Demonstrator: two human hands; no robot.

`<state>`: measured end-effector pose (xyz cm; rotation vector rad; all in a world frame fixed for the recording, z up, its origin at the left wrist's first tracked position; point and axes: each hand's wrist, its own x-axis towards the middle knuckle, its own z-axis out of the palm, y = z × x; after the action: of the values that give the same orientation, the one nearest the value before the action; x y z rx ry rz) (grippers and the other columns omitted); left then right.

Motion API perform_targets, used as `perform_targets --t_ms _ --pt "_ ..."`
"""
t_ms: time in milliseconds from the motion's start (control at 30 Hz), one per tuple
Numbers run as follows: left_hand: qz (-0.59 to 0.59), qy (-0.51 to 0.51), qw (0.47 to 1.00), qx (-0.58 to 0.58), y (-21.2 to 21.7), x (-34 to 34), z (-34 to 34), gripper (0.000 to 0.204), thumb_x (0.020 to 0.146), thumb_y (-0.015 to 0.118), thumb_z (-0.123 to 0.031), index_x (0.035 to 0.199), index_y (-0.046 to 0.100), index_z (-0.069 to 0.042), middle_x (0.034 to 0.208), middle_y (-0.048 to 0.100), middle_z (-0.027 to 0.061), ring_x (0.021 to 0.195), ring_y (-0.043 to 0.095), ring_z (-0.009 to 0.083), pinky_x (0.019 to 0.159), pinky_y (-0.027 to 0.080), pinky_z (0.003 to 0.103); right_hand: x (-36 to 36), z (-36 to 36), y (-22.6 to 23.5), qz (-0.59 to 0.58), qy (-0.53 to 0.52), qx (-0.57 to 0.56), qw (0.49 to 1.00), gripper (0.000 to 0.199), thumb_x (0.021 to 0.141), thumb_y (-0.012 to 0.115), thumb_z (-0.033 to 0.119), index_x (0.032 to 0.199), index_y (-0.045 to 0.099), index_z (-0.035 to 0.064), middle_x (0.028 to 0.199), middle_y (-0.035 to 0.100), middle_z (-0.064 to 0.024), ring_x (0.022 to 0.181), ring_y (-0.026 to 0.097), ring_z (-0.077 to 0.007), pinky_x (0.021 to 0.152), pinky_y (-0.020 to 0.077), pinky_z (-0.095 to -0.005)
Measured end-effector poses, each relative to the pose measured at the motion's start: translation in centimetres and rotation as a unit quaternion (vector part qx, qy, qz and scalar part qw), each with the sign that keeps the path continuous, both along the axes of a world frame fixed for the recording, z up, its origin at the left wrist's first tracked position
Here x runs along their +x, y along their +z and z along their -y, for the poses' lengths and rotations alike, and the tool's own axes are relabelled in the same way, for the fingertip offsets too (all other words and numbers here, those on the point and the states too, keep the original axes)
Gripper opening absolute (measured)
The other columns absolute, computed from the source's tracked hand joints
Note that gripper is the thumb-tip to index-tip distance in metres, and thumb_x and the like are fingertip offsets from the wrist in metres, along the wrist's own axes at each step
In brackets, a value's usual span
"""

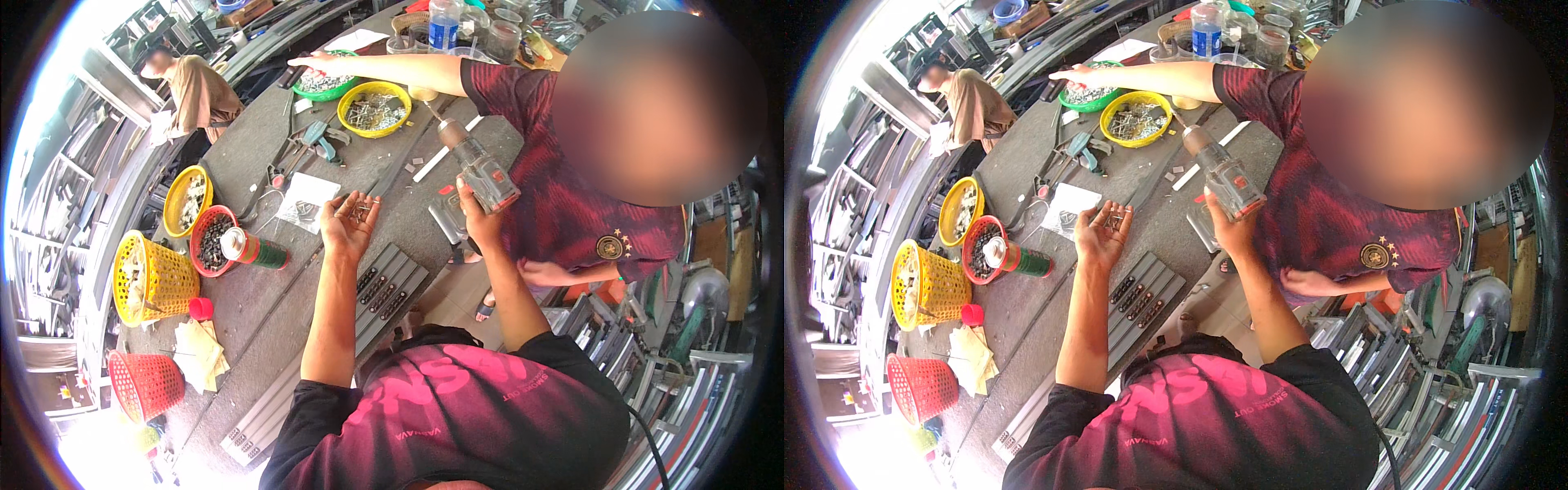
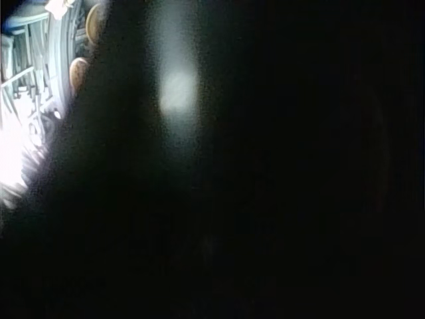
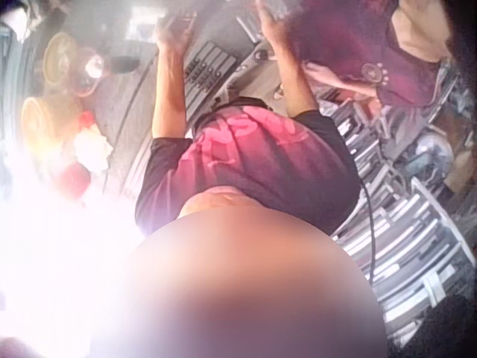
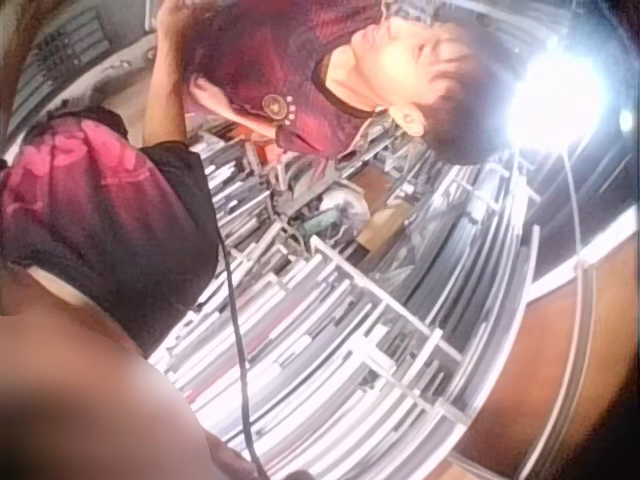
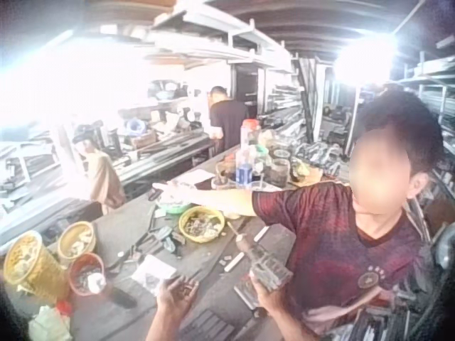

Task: The person uses a cordless drill to make holes in several metal rods on a workbench. They retrieve rods from a rack, align them, and drill multiple holes per rod, then place the finished pieces on the table.

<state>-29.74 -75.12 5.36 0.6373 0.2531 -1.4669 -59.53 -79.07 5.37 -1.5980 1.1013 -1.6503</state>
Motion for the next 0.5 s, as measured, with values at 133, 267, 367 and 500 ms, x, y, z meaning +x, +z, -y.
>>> perform_targets --t_ms 133,267,367,500 --pt "0.019 0.012 1.000 0.017 0.0 0.0 0.2 0.043 0.112 0.055 -0.025 0.127 0.070 0.013 0.121 0.077 0.0256 0.121 0.077 0.0442 0.121 0.063 0.063 0.1 0.0 0.1 -0.006 -0.016 -0.023 1.000 0.015 0.111 0.085 0.019 0.106 0.074 0.0102 0.082 0.068 0.0056 0.065 0.059 -0.0068 0.059 0.0439 -0.0312" --pt "0.029 0.008 0.999 0.026 0.3 -0.4 1.0 0.046 0.113 0.052 -0.025 0.132 0.068 0.014 0.128 0.077 0.0276 0.130 0.076 0.0475 0.123 0.061 0.063 0.4 0.0 -0.3 0.022 -0.013 0.002 1.000 0.013 0.111 0.086 0.018 0.110 0.076 0.0088 0.085 0.070 0.0043 0.067 0.060 -0.0073 0.061 0.0463 -0.0315" --pt "0.029 -0.006 1.000 -0.010 1.0 -1.0 1.3 0.047 0.111 0.052 -0.019 0.142 0.065 0.013 0.137 0.074 0.0282 0.132 0.074 0.0475 0.125 0.060 0.063 0.3 -0.3 0.0 0.000 -0.003 0.001 1.000 0.014 0.110 0.086 0.017 0.116 0.078 0.0069 0.093 0.075 0.0017 0.075 0.065 -0.0087 0.067 0.0514 -0.0315" --pt "0.046 -0.021 0.999 -0.011 2.1 -2.6 1.9 0.052 0.111 0.050 -0.022 0.146 0.064 0.015 0.140 0.073 0.0302 0.136 0.072 0.0481 0.128 0.057 0.063 0.2 -0.9 1.3 -0.002 0.023 0.016 1.000 0.019 0.110 0.086 0.017 0.121 0.078 0.0049 0.105 0.079 -0.0023 0.089 0.071 -0.0105 0.079 0.0573 -0.0312"
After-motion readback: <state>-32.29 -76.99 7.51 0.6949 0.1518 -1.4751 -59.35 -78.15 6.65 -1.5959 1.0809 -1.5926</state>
